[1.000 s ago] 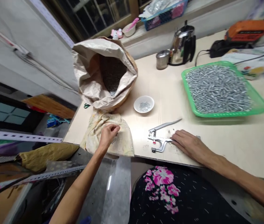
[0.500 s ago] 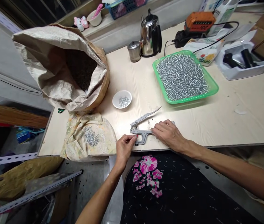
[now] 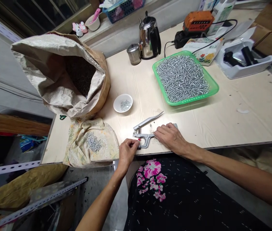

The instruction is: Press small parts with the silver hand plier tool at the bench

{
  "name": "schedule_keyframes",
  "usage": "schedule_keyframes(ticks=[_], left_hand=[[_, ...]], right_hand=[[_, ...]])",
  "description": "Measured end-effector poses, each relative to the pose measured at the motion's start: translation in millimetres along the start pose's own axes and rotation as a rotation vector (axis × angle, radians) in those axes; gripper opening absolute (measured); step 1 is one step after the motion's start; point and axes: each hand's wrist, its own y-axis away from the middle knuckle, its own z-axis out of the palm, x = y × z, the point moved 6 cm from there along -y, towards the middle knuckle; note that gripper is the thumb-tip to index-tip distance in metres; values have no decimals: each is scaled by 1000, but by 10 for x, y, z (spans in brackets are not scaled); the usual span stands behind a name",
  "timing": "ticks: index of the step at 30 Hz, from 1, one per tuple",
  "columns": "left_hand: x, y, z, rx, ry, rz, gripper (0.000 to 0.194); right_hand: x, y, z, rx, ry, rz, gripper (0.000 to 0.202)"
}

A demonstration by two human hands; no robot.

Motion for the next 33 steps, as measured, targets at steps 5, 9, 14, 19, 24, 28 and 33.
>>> schedule_keyframes(ticks=[5, 9, 14, 19, 24, 28, 33], left_hand=[[-95, -105, 37, -152, -40, -59, 30], [-152, -121, 74, -236, 26, -131, 34], [-176, -102, 99, -280, 137, -219, 40], [-167, -73, 109, -273, 146, -225, 39], [-59, -22, 89, -251, -11, -103, 33], [33, 10, 59, -241, -139, -62, 30], [46, 20, 56, -240, -169, -37, 27]], right_hand=[[39, 7, 51, -47, -67, 9, 22], [132, 20, 113, -153, -245, 13, 14], [344, -157, 59, -141, -268, 68, 20], [441, -503, 164, -163, -42, -45, 12], [444, -598, 268, -120, 56, -131, 18], [447, -529, 246, -62, 69, -119, 21], [464, -493, 150, -17, 46, -123, 27]])
